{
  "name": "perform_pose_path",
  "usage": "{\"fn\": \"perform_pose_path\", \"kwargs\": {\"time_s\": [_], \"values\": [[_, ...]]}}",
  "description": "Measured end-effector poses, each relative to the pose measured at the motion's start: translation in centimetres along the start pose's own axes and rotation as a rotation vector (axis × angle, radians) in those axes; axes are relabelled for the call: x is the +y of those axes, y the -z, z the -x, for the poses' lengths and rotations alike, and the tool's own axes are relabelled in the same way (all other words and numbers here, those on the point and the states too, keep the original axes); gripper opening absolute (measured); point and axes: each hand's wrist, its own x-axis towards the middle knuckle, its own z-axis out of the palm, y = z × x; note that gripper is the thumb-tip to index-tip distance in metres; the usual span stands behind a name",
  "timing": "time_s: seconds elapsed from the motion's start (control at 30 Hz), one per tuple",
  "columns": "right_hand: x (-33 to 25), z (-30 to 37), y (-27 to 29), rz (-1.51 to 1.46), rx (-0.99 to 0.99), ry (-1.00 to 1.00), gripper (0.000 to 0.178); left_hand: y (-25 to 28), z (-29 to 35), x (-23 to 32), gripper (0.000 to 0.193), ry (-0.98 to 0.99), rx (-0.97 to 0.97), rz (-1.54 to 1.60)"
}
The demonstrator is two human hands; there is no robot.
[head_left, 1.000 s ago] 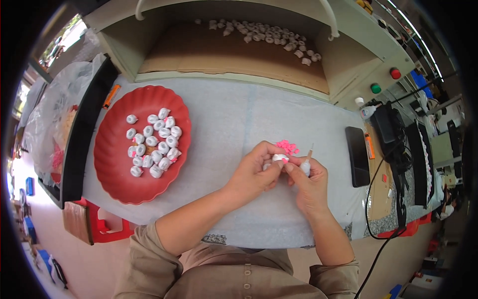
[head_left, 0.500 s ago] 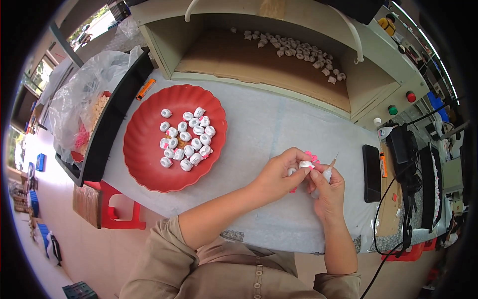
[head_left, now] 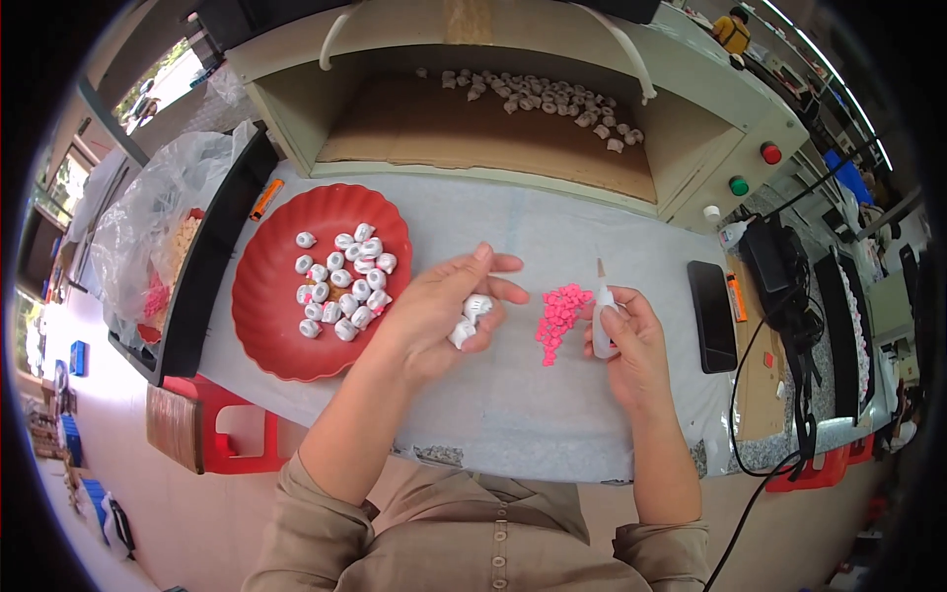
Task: Applying glue to small white plastic components and attaching them to a pink structure as part of toy assembly.
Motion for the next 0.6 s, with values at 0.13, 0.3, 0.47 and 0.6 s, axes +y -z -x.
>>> {"fn": "perform_pose_path", "kwargs": {"time_s": [0.13,0.3,0.47,0.6], "values": [[-0.2,-0.1,0.9,-0.11,0.039,-0.005,0.025,-1.2,-3.4,-3.7,0.019,0.314,-0.106,0.441],[-1.2,-0.2,1.3,-0.166,0.135,-0.008,0.023,-1.1,-5.0,-6.0,0.017,0.301,-0.089,0.359],[-1.1,-0.1,1.4,-0.058,0.167,0.114,0.02,-0.3,-4.8,-6.1,0.026,0.241,-0.19,0.4],[-1.2,-0.2,1.6,-0.095,0.18,0.1,0.02,-1.3,-4.6,-5.4,0.031,0.281,-0.059,0.424]]}}
